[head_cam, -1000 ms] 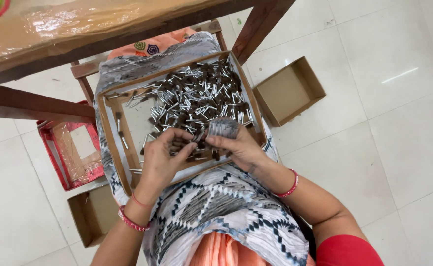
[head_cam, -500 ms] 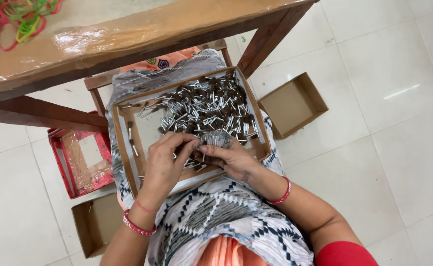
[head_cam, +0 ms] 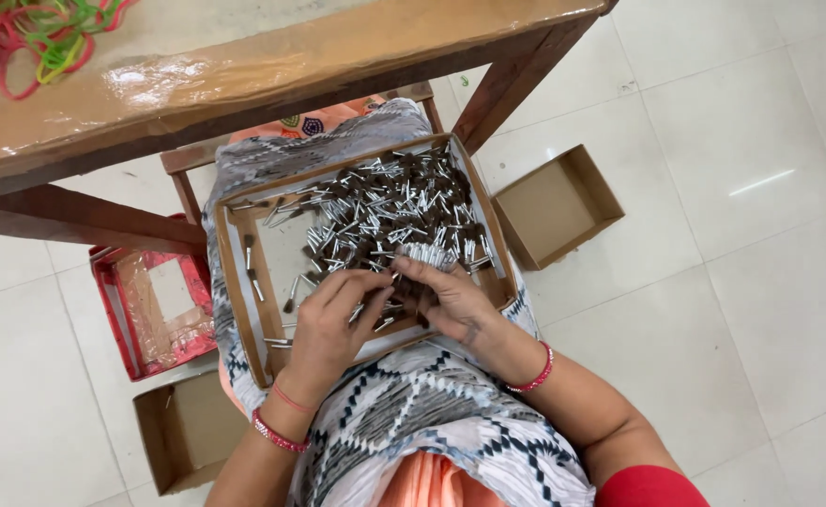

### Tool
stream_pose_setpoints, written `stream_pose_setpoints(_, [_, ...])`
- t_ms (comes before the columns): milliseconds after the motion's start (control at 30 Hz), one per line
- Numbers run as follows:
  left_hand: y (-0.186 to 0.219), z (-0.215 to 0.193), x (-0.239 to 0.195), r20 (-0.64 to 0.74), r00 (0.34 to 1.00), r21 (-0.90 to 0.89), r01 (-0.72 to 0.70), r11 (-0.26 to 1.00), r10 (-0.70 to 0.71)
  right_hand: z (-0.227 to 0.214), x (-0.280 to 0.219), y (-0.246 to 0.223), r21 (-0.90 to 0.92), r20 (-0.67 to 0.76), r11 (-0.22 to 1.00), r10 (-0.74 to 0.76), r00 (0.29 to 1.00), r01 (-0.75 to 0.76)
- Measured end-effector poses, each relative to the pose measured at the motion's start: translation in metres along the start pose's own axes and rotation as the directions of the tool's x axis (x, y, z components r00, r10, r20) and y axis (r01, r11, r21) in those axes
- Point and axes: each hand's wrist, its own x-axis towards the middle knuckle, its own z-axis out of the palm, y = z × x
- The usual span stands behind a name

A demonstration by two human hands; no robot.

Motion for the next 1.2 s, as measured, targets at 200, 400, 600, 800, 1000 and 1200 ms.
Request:
stream_pose_setpoints(200, [0.009, -0.018, 0.017, 0.058, 0.967, -0.081, 0.251, 0.965, -0.247, 0.001, -0.008, -0.010, -0.123, 0.136, 0.992, 0.050, 0.989, -0.034])
stream_pose_setpoints(400, [-0.002, -0.008, 0.023, 0.128, 0.963, -0.133, 0.255, 0.958, -0.238, 0.001, -0.005, -0.006, -0.141, 0.214, 0.988, 0.086, 0.973, -0.056])
stream_pose_setpoints(600, [0.004, -0.001, 0.012, 0.060, 0.978, -0.114, 0.205, 0.972, -0.199, -0.015, 0.004, -0.001, -0.077, 0.059, 0.997, 0.008, 0.998, -0.003])
stream_pose_setpoints(800, [0.005, 0.016, -0.005, 0.002, 0.994, -0.002, 0.111, 0.994, -0.111, -0.015, 0.009, 0.006, 0.012, -0.017, 1.000, -0.010, 1.000, 0.010])
stream_pose_setpoints(1000, [0.012, -0.015, 0.010, -0.008, 0.971, -0.073, 0.239, 0.968, -0.240, 0.005, -0.011, -0.019, -0.256, 0.111, 0.965, -0.037, 0.993, 0.064])
stream_pose_setpoints(1200, [0.002, -0.010, 0.018, 0.082, 0.979, -0.034, 0.191, 0.981, -0.187, -0.002, -0.009, -0.008, -0.177, 0.264, 0.984, 0.068, 0.962, -0.021])
